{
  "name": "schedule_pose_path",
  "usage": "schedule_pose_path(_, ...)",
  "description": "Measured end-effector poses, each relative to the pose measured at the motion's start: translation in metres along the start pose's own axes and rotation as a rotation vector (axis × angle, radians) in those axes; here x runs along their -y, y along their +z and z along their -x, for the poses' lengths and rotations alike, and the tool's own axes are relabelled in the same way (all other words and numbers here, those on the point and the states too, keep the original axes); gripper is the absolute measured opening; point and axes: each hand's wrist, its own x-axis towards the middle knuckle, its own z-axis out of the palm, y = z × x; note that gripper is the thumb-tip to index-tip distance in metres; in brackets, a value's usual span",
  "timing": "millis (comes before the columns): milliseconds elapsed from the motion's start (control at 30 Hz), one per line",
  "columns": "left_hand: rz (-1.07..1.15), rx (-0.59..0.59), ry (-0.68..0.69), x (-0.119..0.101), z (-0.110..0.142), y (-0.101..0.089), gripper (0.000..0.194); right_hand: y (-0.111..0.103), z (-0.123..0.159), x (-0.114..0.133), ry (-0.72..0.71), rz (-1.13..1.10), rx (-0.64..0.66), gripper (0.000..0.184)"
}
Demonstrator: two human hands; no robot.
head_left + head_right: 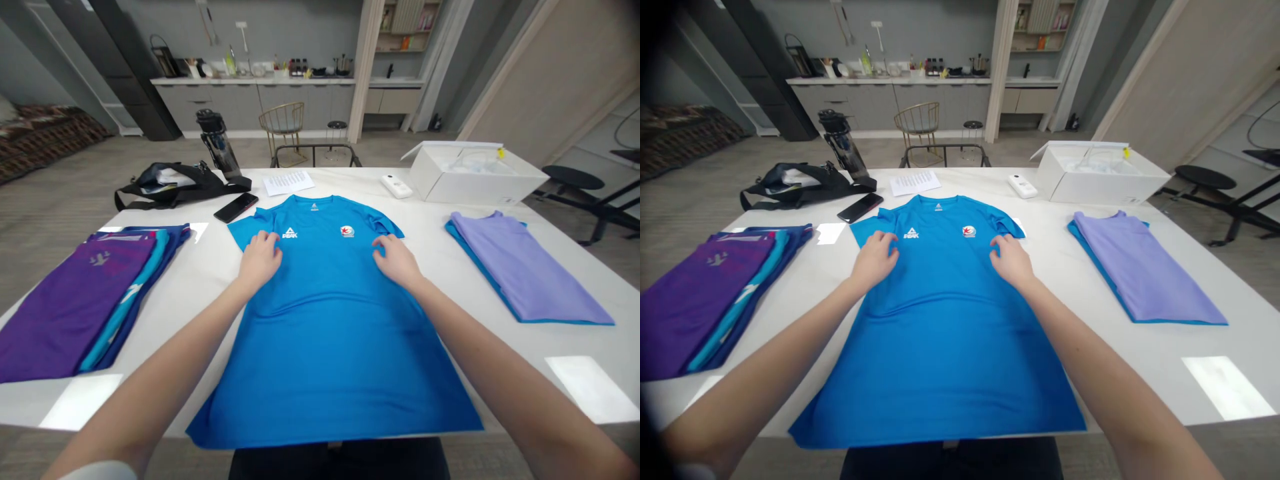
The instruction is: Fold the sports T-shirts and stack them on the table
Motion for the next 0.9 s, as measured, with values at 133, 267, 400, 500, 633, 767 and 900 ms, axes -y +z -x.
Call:
schedule_pose_path(133,0.019,0.057,-0.197,0.023,-0.075,0.024,0.040,0.012,-0.077,-0.011,0.189,0.090,-0.032,0.038)
schedule_pose_path(267,-0.021,0.128,-0.255,0.051,-0.101,0.052,0.048,0.021,-0.108,-0.045,0.274,0.169,0.086,0.040)
schedule_pose_path(400,-0.088,0.111,-0.188,0.076,-0.103,0.066,0.050,0.015,-0.112,-0.093,0.250,0.252,0.081,0.037)
schedule_pose_path(500,-0.107,0.093,-0.208,0.079,-0.105,0.064,0.050,0.001,-0.114,-0.118,0.327,0.220,0.074,0.033)
schedule_pose_path(633,-0.096,-0.016,-0.113,0.053,-0.127,0.056,0.045,-0.009,-0.134,-0.114,0.246,0.042,0.007,0.032)
schedule_pose_path(767,-0.081,0.026,0.060,0.005,-0.173,0.062,0.042,0.009,-0.170,-0.068,0.017,-0.015,0.129,0.038)
schedule_pose_path(900,-0.091,0.196,0.053,-0.031,-0.214,0.086,0.048,0.037,-0.199,-0.026,-0.040,0.129,0.205,0.043)
